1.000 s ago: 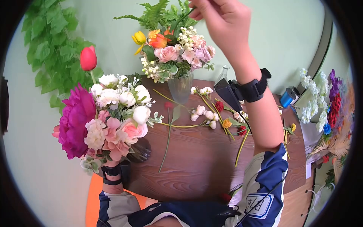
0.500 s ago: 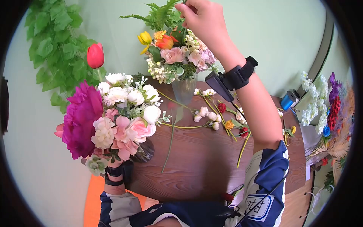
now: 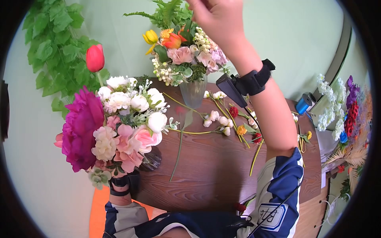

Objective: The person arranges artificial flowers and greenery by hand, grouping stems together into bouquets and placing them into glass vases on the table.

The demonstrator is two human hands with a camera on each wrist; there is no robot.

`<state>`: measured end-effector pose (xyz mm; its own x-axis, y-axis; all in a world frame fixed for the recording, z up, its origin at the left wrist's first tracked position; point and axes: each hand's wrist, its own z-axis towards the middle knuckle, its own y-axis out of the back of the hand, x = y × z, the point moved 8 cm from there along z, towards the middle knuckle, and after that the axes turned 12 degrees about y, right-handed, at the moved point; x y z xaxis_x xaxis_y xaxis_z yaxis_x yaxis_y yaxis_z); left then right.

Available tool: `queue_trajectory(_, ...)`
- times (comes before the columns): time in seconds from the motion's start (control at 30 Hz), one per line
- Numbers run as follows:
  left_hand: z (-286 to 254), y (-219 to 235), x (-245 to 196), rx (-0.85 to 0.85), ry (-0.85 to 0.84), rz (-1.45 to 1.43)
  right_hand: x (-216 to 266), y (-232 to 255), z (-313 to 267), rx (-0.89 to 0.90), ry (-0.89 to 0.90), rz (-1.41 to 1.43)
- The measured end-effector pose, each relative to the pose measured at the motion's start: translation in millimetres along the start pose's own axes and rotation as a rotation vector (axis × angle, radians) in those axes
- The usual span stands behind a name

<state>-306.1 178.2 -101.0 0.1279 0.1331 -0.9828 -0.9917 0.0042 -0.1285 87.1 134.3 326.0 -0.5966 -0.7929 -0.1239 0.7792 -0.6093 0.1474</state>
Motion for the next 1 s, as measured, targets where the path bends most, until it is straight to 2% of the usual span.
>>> queue_trajectory(0.03, -2, 0, 2, 0.000, 0.007, -0.006, -2, -2, -4, 0.004, -0.005, 0.001)
queue_trajectory(0.1, -5, 2, 5, 0.000, 0.016, -0.019, 0, -16, -8, 0.154, 0.035, -0.181)
queue_trajectory(0.17, -7, 4, 5, -0.001, 0.019, -0.030, -14, -26, -14, 0.186, 0.024, -0.161)
queue_trajectory(0.23, -7, 5, 5, -0.001, 0.017, -0.043, -44, -37, -26, 0.315, -0.117, -0.227)
queue_trajectory(0.27, -7, 5, 5, -0.001, 0.016, -0.051, -52, -44, -33, 0.406, -0.271, -0.167)
queue_trajectory(0.3, -7, 5, 5, 0.000, 0.016, -0.058, -52, -44, -35, 0.406, -0.270, -0.167)
queue_trajectory(0.37, -7, 7, 6, 0.001, 0.020, -0.071, -63, -53, -51, 0.479, -0.404, -0.063)
queue_trajectory(0.5, -11, 10, 10, -0.008, 0.027, -0.101, -68, -62, -68, 0.584, -0.347, -0.038)
queue_trajectory(0.6, -10, 12, 9, -0.008, 0.028, -0.120, -71, -65, -74, 0.673, -0.452, -0.011)
queue_trajectory(0.67, -10, 12, 9, -0.004, 0.028, -0.130, -63, -55, -59, 0.535, -0.321, -0.126)
queue_trajectory(0.7, -9, 11, 9, -0.001, 0.029, -0.135, -59, -53, -55, 0.534, -0.322, -0.127)
queue_trajectory(0.77, -8, 10, 9, 0.004, 0.030, -0.146, -23, -37, -26, 0.337, -0.046, -0.180)
queue_trajectory(0.8, -8, 11, 9, 0.006, 0.031, -0.151, -16, -32, -18, 0.298, -0.080, -0.240)
queue_trajectory(0.83, -9, 11, 9, 0.007, 0.033, -0.156, -7, -30, -12, 0.298, -0.082, -0.240)
queue_trajectory(0.9, -10, 11, 9, 0.009, 0.038, -0.166, 20, -27, 0, 0.255, 0.078, -0.229)
queue_trajectory(0.93, -11, 12, 9, 0.010, 0.040, -0.170, 32, -32, 2, 0.303, 0.204, -0.352)
queue_trajectory(0.97, -11, 13, 8, 0.012, 0.040, -0.174, 28, -32, 2, 0.301, 0.202, -0.353)
queue_trajectory(1.0, -10, 13, 7, 0.016, 0.041, -0.178, 34, -39, 0, 0.369, 0.401, -0.448)
